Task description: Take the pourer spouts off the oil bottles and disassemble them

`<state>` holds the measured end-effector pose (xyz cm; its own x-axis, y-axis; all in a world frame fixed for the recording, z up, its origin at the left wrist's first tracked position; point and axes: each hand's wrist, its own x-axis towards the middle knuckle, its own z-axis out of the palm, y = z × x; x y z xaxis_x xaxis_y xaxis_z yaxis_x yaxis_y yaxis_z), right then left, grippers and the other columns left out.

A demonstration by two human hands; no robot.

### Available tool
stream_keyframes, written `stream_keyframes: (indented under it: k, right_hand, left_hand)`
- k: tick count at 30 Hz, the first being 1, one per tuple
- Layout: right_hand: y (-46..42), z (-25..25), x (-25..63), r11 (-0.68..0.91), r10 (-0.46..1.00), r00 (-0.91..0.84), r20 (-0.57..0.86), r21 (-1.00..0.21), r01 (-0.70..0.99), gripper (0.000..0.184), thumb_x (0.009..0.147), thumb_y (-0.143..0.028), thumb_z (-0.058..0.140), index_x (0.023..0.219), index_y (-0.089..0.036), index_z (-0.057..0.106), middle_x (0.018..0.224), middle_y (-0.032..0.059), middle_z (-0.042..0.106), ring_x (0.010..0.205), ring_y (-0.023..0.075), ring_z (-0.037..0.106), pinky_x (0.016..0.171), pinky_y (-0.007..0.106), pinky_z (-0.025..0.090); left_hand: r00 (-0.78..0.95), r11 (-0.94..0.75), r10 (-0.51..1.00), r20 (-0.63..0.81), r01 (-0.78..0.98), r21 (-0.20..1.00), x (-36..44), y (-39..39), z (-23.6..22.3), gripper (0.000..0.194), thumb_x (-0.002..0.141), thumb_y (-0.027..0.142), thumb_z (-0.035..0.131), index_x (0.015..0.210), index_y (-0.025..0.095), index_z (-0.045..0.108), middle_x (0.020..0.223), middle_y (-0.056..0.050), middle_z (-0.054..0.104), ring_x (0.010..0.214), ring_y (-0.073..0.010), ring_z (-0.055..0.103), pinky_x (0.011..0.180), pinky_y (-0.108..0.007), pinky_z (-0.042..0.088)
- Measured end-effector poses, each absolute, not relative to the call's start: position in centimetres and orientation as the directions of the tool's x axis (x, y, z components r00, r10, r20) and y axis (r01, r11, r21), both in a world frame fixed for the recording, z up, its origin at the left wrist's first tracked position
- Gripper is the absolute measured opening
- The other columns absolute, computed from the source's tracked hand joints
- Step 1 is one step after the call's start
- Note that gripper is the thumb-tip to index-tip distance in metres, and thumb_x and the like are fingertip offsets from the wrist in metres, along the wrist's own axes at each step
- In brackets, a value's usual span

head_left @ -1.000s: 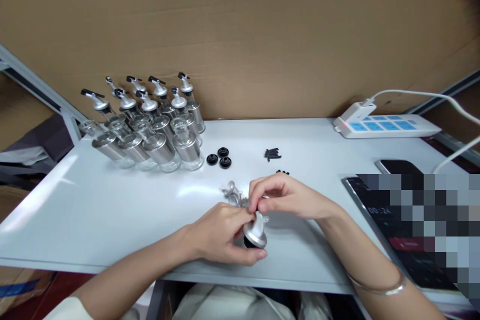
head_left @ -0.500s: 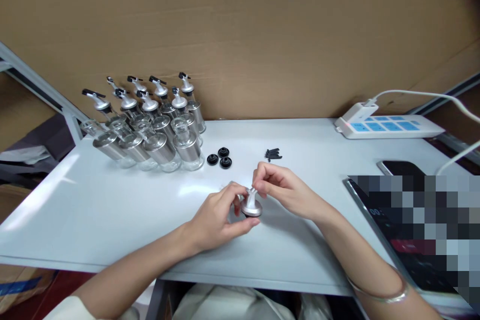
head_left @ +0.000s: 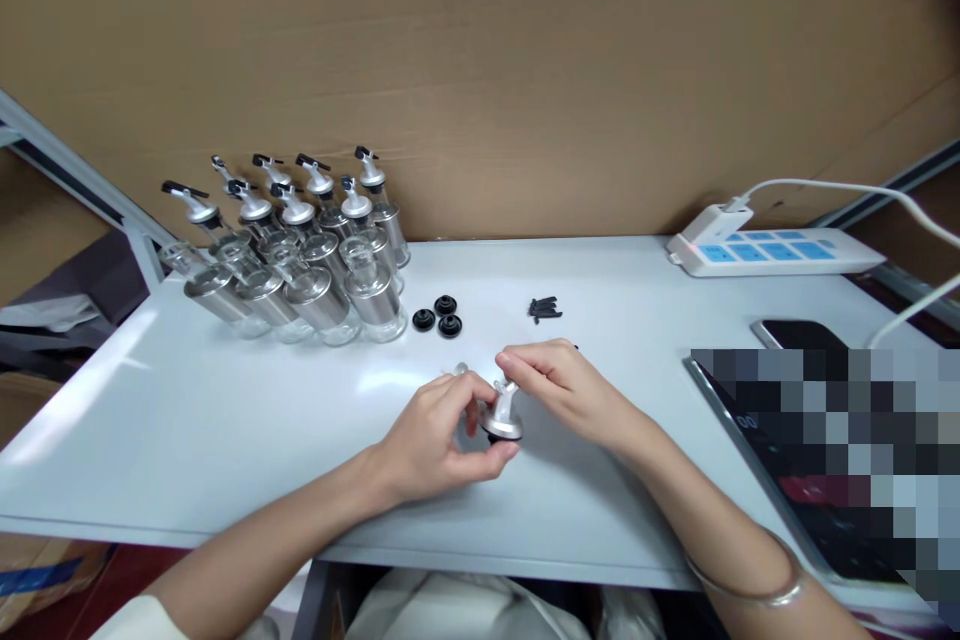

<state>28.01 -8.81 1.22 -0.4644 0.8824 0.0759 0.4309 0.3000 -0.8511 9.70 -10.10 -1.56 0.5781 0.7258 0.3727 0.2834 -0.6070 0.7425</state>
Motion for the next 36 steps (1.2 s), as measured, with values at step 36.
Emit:
stream_keyframes:
  k: [36]
  right_hand:
    - [-6.1, 0.0, 33.8, 0.301, 0.945, -0.167, 0.281, -0.546, 0.782, 0.018, 0.084, -0.033, 0.054, 0.078, -0.021, 0.066, 0.079, 0.0059, 0.067, 0.064, 0.0175, 0.059, 0.064, 0.031, 0.045]
  left_hand:
    - [0.506, -0.745, 0.660, 0.555, 0.346, 0.570, 9.6, -10.1, -1.5, 0.021, 0.079, 0.033, 0.059, 0.082, 0.020, 0.044, 0.065, 0.005, 0.057, 0.064, -0.0139, 0.059, 0.074, -0.033, 0.032]
